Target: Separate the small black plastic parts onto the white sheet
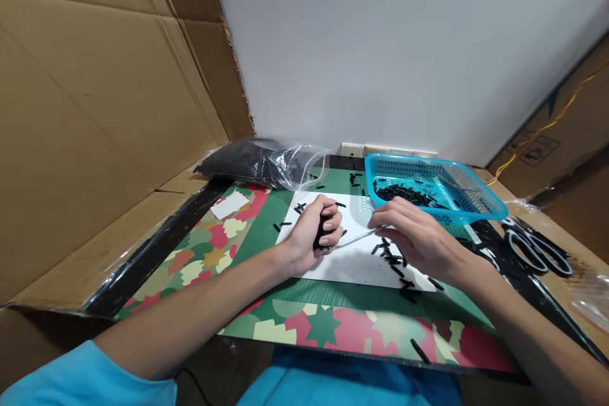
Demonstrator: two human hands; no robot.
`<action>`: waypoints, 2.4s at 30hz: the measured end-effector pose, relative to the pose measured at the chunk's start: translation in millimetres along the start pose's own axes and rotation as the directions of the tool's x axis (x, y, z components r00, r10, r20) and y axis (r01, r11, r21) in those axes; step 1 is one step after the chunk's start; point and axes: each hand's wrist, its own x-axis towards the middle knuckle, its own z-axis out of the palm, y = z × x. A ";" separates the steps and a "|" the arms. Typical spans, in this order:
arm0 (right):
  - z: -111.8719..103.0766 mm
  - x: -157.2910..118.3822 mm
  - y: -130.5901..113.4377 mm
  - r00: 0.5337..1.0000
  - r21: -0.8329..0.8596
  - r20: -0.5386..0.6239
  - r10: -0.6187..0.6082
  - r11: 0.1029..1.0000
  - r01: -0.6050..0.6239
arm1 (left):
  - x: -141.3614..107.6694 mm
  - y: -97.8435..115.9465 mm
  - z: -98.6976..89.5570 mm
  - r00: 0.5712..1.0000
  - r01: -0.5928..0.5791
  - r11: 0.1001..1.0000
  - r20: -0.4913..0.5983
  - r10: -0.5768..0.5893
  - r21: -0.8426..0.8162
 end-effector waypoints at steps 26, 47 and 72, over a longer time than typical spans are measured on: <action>-4.9 -14.4 -60.5 0.981 0.045 -0.143 -0.134 0.989 0.142 | -14.8 20.2 0.9 0.838 0.174 0.966 0.486 -0.248 0.192; -10.1 -8.6 -55.2 0.964 -0.235 -0.077 -0.254 0.944 0.230 | -6.4 14.7 -7.1 0.807 0.201 0.976 0.551 -0.215 0.087; 12.5 0.1 -32.5 0.924 -0.138 -0.365 -0.114 0.988 0.067 | -10.4 1.2 1.8 0.885 0.163 0.982 0.427 -0.187 0.093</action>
